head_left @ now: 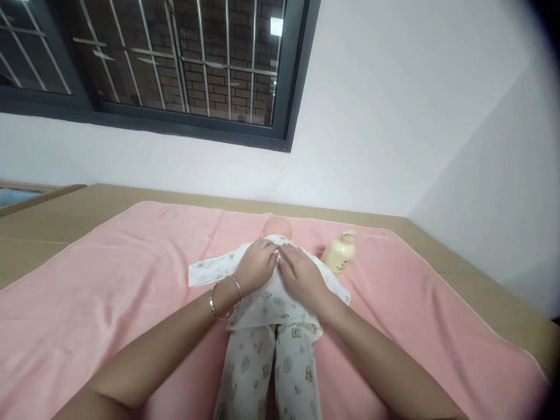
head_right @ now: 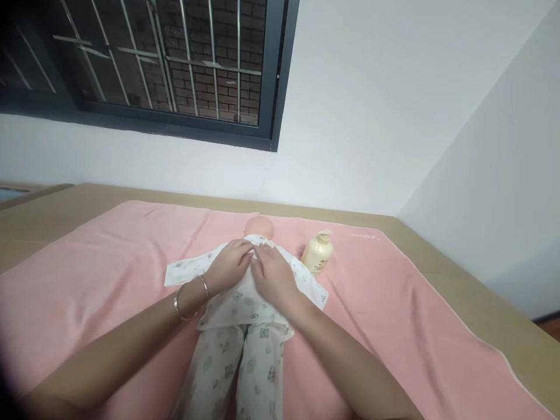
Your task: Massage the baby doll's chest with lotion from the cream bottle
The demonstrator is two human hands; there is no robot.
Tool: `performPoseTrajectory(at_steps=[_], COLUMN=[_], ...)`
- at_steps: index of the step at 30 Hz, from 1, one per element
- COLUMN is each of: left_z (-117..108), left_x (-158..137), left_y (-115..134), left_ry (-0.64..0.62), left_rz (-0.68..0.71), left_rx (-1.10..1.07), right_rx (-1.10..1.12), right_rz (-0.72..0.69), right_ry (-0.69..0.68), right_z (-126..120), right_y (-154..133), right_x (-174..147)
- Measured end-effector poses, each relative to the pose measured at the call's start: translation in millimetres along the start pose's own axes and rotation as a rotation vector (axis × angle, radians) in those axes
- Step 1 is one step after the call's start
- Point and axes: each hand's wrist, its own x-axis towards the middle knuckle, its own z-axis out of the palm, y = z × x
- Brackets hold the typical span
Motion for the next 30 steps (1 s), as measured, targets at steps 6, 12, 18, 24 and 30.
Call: performPoseTrajectory(at_steps=[6, 12, 18, 24, 30], left_z=[26, 24, 15, 8, 15], left_x=[4, 1, -8, -11, -5], left_y=[-27, -25, 2, 16, 1], left_ry=[0.036, 0.009, 0.038, 0.001, 0.078], left_rz=[-0.132, -0.157, -0.056, 0.109, -0.051], left_rx=[-0.126, 0.084, 0.32, 0.253, 0.053], right_rx=[-0.007, -0.116, -0.252, -0.213, -0.048], right_rz=[0.078, 0.227, 0.104, 0.005, 0.048], right_ry=[-0.002, -0.041, -0.066, -0.12, -0.028], right_z=[20, 19, 19, 12, 6], right_y=[40, 50, 19, -6, 10], right_x=[21, 25, 11, -5, 4])
